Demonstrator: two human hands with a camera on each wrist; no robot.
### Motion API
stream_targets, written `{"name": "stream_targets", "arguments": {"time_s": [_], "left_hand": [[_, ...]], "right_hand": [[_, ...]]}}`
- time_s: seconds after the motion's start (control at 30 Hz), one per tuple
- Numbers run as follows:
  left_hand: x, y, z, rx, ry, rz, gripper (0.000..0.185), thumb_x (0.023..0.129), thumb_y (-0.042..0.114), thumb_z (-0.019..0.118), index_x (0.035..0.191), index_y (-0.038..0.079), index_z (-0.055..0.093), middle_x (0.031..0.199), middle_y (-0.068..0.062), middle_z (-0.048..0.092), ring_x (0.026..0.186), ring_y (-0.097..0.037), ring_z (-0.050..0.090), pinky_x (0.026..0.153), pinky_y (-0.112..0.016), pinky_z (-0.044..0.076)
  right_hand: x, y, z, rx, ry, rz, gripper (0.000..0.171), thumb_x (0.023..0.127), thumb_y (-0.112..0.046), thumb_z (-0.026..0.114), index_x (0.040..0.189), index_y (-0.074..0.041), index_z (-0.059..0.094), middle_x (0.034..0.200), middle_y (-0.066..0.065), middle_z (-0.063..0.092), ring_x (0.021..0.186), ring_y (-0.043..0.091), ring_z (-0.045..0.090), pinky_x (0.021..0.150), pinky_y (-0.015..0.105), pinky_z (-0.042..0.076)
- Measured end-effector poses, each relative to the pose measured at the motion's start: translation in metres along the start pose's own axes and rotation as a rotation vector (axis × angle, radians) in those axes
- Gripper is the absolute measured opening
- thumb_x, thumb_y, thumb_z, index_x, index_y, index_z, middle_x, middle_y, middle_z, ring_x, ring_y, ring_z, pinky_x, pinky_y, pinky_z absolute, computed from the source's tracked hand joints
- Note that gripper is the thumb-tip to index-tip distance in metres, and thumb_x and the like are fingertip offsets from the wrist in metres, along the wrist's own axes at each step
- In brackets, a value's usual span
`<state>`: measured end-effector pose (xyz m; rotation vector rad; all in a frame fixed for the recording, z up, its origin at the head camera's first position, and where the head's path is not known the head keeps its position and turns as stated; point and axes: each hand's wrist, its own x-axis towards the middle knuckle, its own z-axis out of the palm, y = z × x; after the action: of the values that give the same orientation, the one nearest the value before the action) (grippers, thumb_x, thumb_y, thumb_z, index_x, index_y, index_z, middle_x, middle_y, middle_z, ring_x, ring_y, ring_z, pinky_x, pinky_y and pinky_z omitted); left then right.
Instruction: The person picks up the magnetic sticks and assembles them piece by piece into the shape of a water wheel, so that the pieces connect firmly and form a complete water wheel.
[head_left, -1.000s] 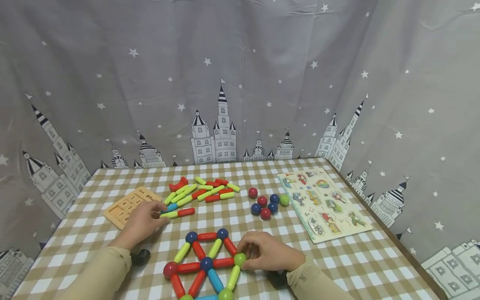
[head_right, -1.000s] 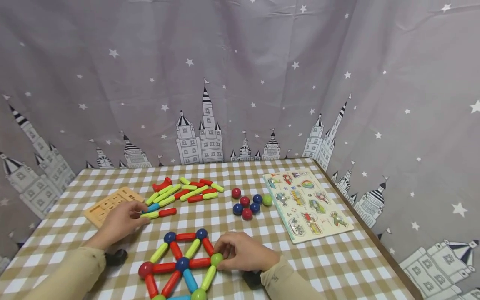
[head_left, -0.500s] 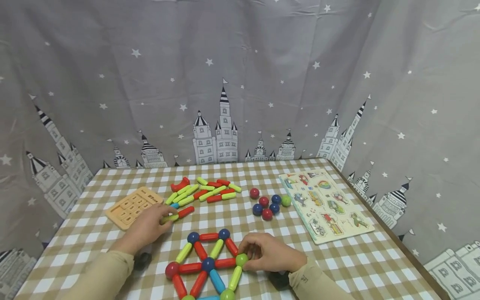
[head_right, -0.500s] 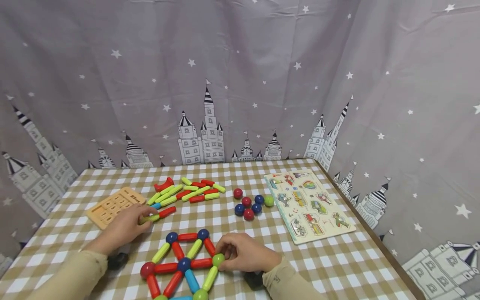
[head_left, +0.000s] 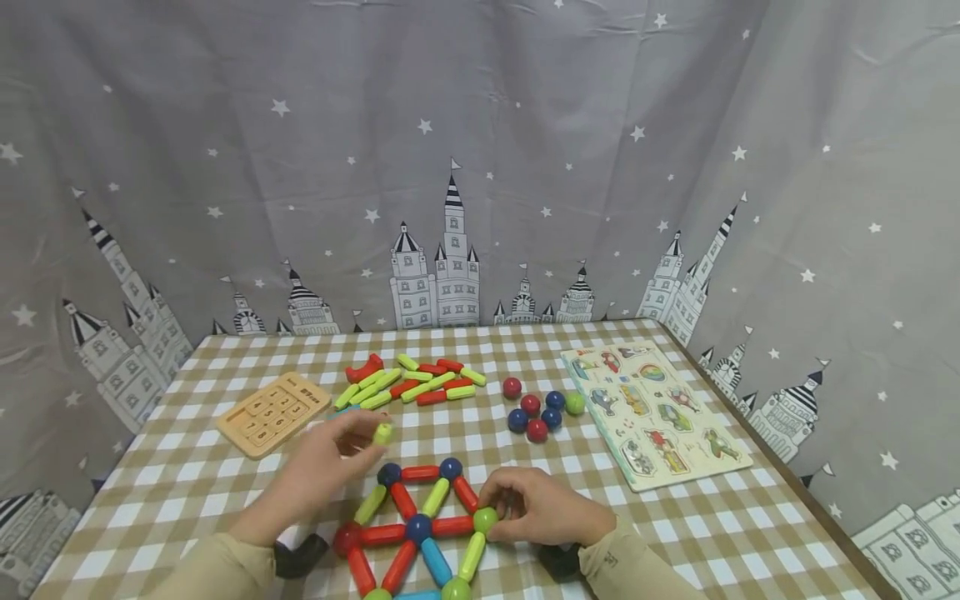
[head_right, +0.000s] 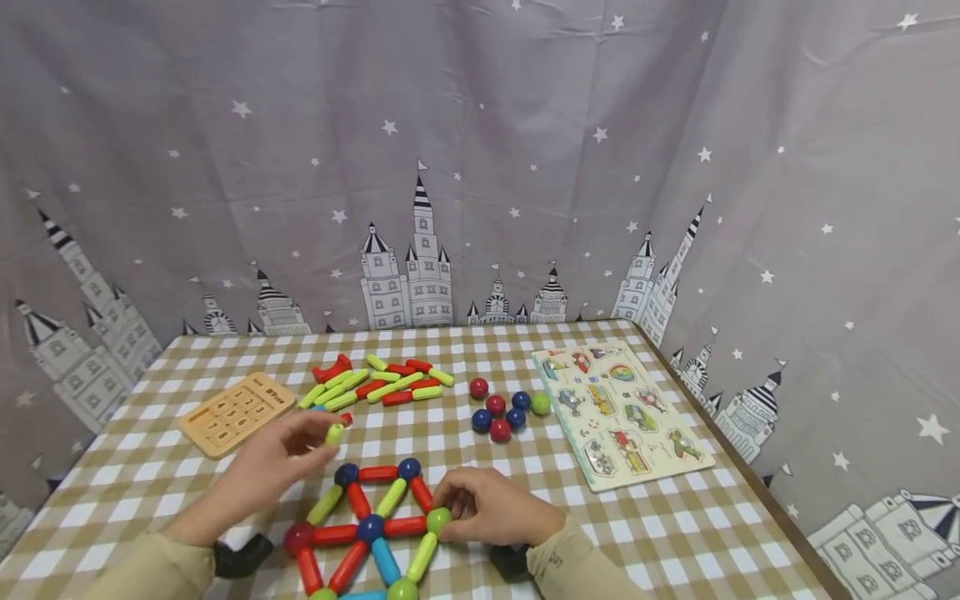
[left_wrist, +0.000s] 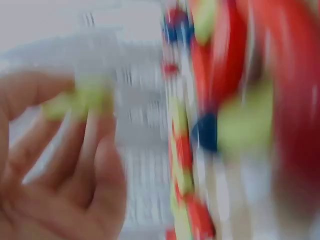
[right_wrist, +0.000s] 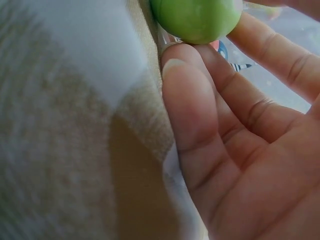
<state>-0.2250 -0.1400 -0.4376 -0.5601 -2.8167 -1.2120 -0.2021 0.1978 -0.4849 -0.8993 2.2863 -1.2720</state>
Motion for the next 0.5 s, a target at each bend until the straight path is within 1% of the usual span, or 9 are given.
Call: {"name": "stream_targets", "arguments": {"time_s": [0.03, 0.07, 0.1, 0.13, 0.17, 0.2, 0.27, 0.4, 0.5], "left_hand": [[-0.005, 0.010, 0.006, -0.081, -0.053, 0.009, 0.032, 0.092, 0.021, 0.078, 0.123, 0.014, 0.070, 0.105, 0.000, 0.073, 0.092, -0.014, 0.068, 0.078, -0.029, 0.057], [-0.010, 0.017, 0.011, -0.138, -0.110, 0.027, 0.031, 0.091, 0.022, 0.079, 0.120, 0.014, 0.069, 0.103, 0.002, 0.073, 0.091, -0.012, 0.069, 0.079, -0.028, 0.058], [-0.015, 0.023, 0.016, -0.176, -0.168, 0.049, 0.030, 0.091, 0.023, 0.080, 0.117, 0.014, 0.069, 0.103, 0.003, 0.072, 0.091, -0.010, 0.069, 0.079, -0.027, 0.058], [-0.019, 0.027, 0.021, -0.196, -0.211, 0.078, 0.028, 0.090, 0.023, 0.081, 0.115, 0.015, 0.069, 0.102, 0.004, 0.072, 0.090, -0.008, 0.069, 0.078, -0.027, 0.059], [-0.023, 0.029, 0.024, -0.193, -0.241, 0.105, 0.027, 0.090, 0.024, 0.081, 0.112, 0.016, 0.068, 0.102, 0.006, 0.071, 0.089, -0.006, 0.068, 0.078, -0.027, 0.059], [-0.025, 0.030, 0.028, -0.188, -0.262, 0.123, 0.026, 0.090, 0.024, 0.082, 0.110, 0.016, 0.067, 0.101, 0.006, 0.071, 0.089, -0.005, 0.068, 0.078, -0.028, 0.059], [-0.026, 0.028, 0.034, -0.179, -0.280, 0.151, 0.024, 0.089, 0.021, 0.082, 0.106, 0.018, 0.065, 0.101, 0.006, 0.069, 0.089, -0.004, 0.068, 0.077, -0.028, 0.059], [-0.025, 0.025, 0.040, -0.154, -0.304, 0.128, 0.026, 0.088, 0.017, 0.083, 0.102, 0.021, 0.062, 0.100, 0.007, 0.068, 0.090, -0.003, 0.068, 0.078, -0.028, 0.060], [-0.024, 0.024, 0.039, -0.147, -0.321, 0.130, 0.028, 0.088, 0.021, 0.083, 0.107, 0.020, 0.063, 0.103, 0.007, 0.068, 0.091, -0.003, 0.068, 0.077, -0.027, 0.059]], "right_hand": [[0.000, 0.000, 0.000, 0.002, 0.000, 0.003, 0.024, 0.089, -0.019, 0.082, 0.109, -0.022, 0.069, 0.098, -0.007, 0.068, 0.085, 0.007, 0.064, 0.074, 0.022, 0.055], [0.000, 0.001, 0.000, 0.005, 0.000, 0.005, 0.024, 0.089, -0.019, 0.082, 0.109, -0.022, 0.069, 0.098, -0.007, 0.068, 0.086, 0.008, 0.064, 0.075, 0.022, 0.055], [-0.001, 0.001, 0.001, 0.006, 0.001, 0.005, 0.024, 0.089, -0.019, 0.082, 0.109, -0.022, 0.069, 0.098, -0.007, 0.068, 0.086, 0.009, 0.064, 0.075, 0.022, 0.055], [-0.001, 0.001, 0.001, 0.008, 0.002, 0.005, 0.024, 0.089, -0.019, 0.082, 0.109, -0.022, 0.069, 0.098, -0.007, 0.068, 0.087, 0.010, 0.065, 0.075, 0.022, 0.055], [-0.001, 0.001, 0.001, 0.010, 0.003, 0.004, 0.024, 0.089, -0.019, 0.082, 0.109, -0.022, 0.069, 0.098, -0.006, 0.068, 0.087, 0.010, 0.065, 0.075, 0.022, 0.055], [-0.001, 0.002, 0.000, 0.009, 0.006, 0.000, 0.024, 0.089, -0.019, 0.082, 0.109, -0.022, 0.069, 0.098, -0.006, 0.068, 0.087, 0.011, 0.065, 0.076, 0.022, 0.055], [-0.001, 0.002, 0.000, 0.009, 0.009, -0.007, 0.024, 0.089, -0.019, 0.082, 0.109, -0.022, 0.069, 0.098, -0.006, 0.069, 0.087, 0.011, 0.065, 0.076, 0.022, 0.055], [-0.001, 0.004, -0.001, 0.015, 0.010, -0.020, 0.024, 0.089, -0.018, 0.082, 0.109, -0.020, 0.069, 0.098, -0.005, 0.069, 0.086, 0.008, 0.064, 0.076, 0.022, 0.055], [-0.002, 0.005, -0.001, 0.023, 0.008, -0.023, 0.024, 0.089, -0.017, 0.081, 0.109, -0.019, 0.069, 0.098, -0.004, 0.069, 0.085, 0.006, 0.063, 0.077, 0.022, 0.055]]}}
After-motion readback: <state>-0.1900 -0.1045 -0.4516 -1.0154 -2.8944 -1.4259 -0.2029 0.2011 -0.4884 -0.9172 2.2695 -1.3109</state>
